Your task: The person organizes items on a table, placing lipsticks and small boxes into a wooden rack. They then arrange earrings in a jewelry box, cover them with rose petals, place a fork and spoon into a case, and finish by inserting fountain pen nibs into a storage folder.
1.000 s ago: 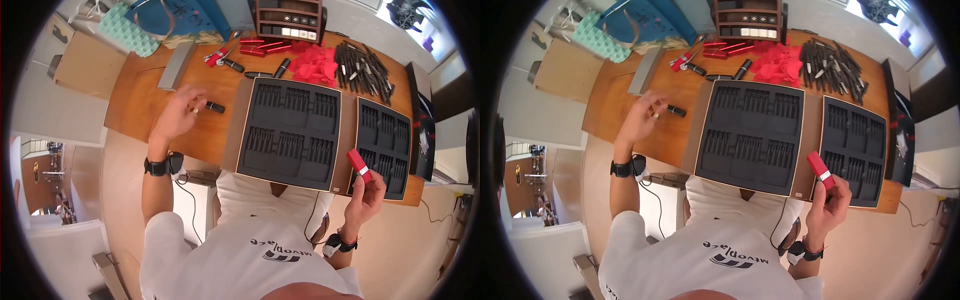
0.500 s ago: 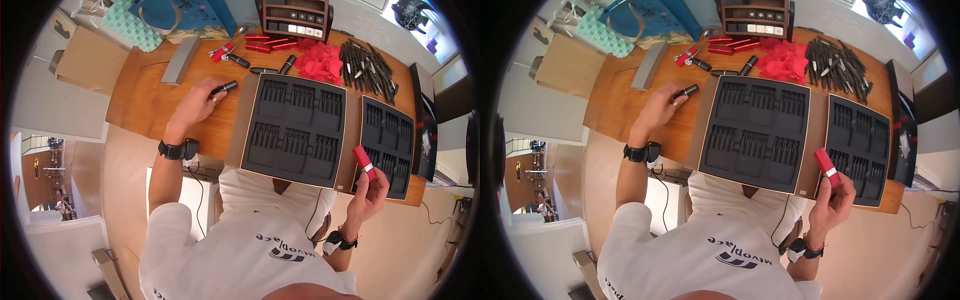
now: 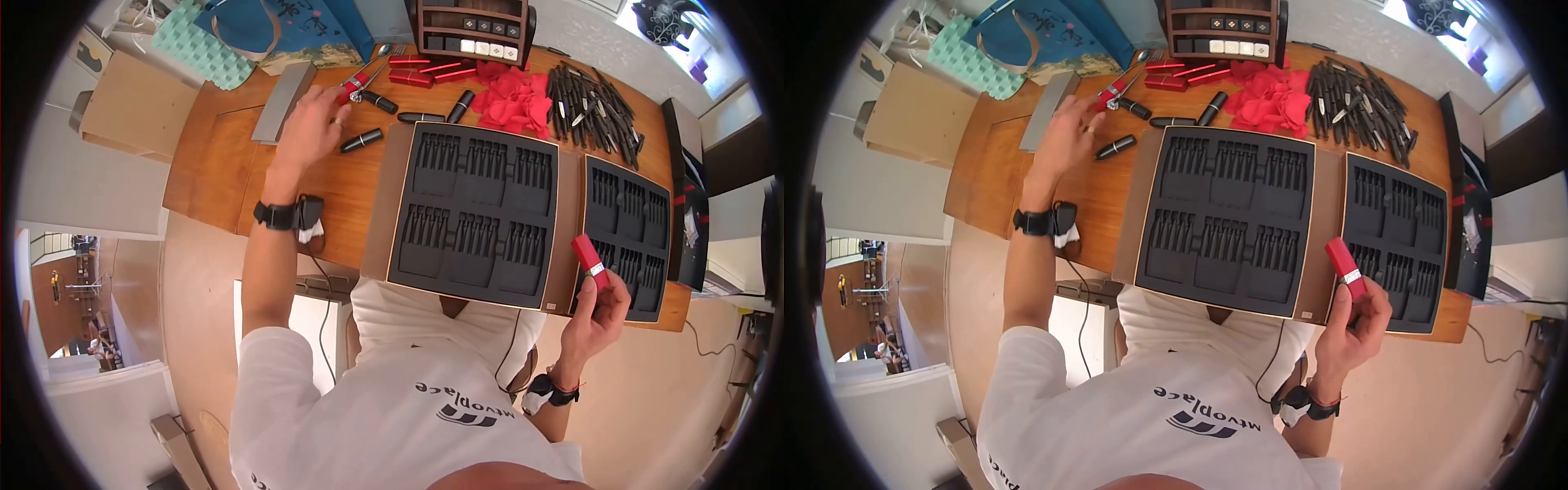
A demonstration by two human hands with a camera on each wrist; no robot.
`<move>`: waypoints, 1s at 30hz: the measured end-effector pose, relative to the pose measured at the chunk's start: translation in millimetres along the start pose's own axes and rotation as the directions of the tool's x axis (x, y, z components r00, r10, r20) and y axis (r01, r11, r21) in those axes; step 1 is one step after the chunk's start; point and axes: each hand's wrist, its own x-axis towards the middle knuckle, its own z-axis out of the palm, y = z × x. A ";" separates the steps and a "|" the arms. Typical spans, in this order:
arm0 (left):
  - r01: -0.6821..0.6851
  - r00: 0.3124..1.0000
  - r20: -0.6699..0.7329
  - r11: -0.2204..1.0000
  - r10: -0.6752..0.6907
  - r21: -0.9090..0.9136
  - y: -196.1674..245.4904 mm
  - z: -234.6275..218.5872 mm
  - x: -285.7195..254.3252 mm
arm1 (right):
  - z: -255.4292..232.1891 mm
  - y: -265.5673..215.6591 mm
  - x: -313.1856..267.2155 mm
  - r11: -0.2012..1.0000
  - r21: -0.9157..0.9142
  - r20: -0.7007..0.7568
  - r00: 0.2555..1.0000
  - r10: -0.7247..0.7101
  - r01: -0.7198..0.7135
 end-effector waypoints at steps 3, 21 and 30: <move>-0.018 0.998 0.055 0.993 0.011 0.115 -23.1 11.8 21.7 | 0.9 -2.3 1.0 1.000 -0.002 0.009 1.000 -0.014 0.014; 0.199 0.980 0.006 0.977 -0.199 -0.077 2.9 -21.9 28.3 | 2.7 -9.3 3.8 0.999 0.009 0.008 0.999 -0.052 0.052; -0.193 0.977 -0.138 0.952 0.163 -0.238 94.2 -47.5 -4.1 | -0.9 -13.7 4.7 0.996 -0.033 0.008 0.997 -0.077 0.077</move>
